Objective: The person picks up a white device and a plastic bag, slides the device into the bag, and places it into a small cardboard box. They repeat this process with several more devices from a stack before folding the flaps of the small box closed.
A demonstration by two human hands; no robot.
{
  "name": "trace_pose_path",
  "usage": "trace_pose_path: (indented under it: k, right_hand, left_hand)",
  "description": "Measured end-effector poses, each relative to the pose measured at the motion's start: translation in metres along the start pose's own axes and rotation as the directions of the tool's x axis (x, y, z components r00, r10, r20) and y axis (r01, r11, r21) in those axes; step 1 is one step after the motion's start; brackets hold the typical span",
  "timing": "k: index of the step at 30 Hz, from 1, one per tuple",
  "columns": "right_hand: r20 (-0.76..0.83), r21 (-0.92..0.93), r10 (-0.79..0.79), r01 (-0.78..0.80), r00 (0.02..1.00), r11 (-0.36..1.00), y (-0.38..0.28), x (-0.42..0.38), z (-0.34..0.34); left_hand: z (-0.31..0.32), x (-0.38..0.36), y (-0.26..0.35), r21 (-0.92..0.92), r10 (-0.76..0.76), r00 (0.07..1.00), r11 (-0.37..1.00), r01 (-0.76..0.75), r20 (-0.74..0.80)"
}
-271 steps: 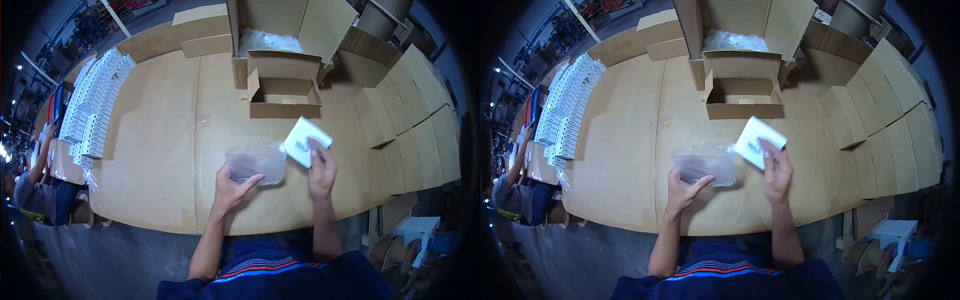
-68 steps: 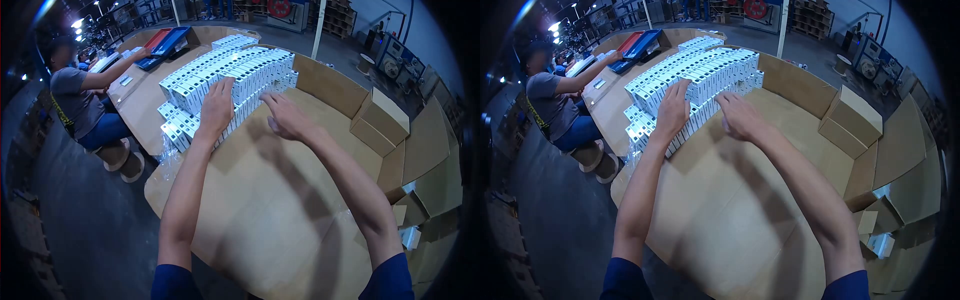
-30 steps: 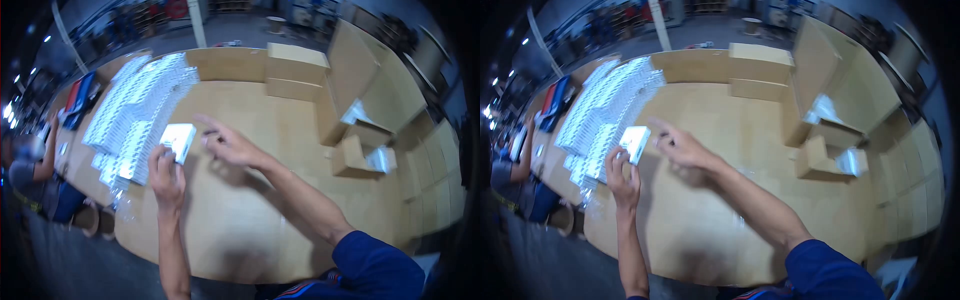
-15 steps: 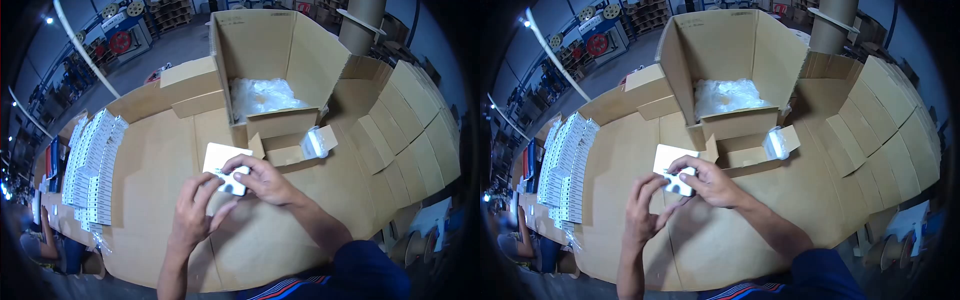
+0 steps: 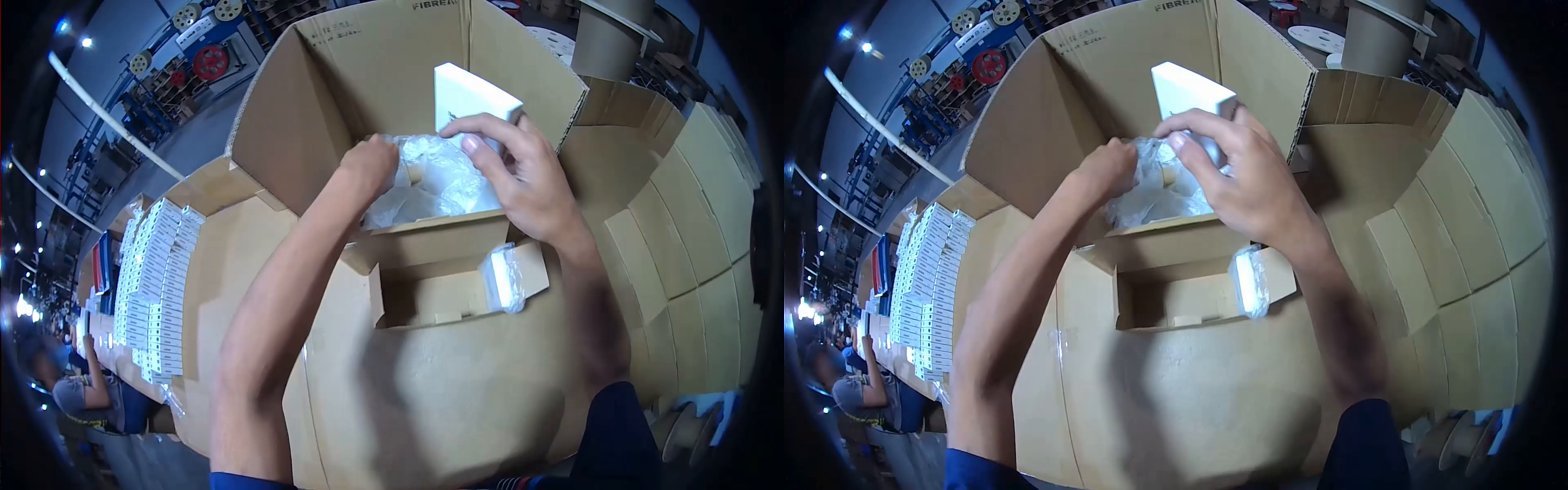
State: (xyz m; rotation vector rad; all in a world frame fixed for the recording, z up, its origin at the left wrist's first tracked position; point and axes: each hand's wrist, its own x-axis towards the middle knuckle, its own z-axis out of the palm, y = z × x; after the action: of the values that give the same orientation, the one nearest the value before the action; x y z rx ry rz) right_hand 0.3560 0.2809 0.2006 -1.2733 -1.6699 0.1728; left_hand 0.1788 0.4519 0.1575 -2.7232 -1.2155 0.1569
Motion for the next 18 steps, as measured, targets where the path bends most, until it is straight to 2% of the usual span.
trace_pose_path:
  k: [2,4,10,13,15,16,18]
  right_hand:
    - [0.027,-0.004,0.009,-0.009,1.0,1.0,0.008,0.008,0.002]
    - [0.068,0.017,0.041,-0.042,0.997,0.999,0.014,0.012,0.006]
    - [0.053,0.071,-0.01,0.006,0.999,0.997,0.033,0.01,0.02]
    - [0.048,0.049,0.009,-0.011,0.999,0.999,0.035,0.009,0.021]
    - [0.014,0.058,-0.016,0.015,1.0,0.998,0.042,0.009,0.024]
    - [0.054,0.056,0.049,-0.052,0.997,0.997,0.041,0.01,0.021]
    - [0.129,0.043,0.175,-0.181,0.976,0.982,0.036,0.013,0.015]
  left_hand:
    - [0.023,0.015,-0.006,0.095,-0.001,0.983,0.995,-0.017,0.184]
    - [0.037,0.022,-0.013,0.122,-0.007,0.914,0.991,-0.046,0.405]
    - [0.07,0.03,-0.02,0.094,-0.128,0.934,0.99,0.102,0.334]
    - [0.069,0.033,-0.024,0.092,-0.093,0.899,0.994,0.059,0.428]
    - [0.059,0.035,-0.019,0.071,-0.156,0.889,0.988,0.139,0.431]
    - [0.049,0.034,-0.016,0.06,-0.188,0.883,0.982,0.18,0.431]
    - [0.022,0.024,-0.011,-0.071,-0.183,0.951,0.976,0.206,0.248]
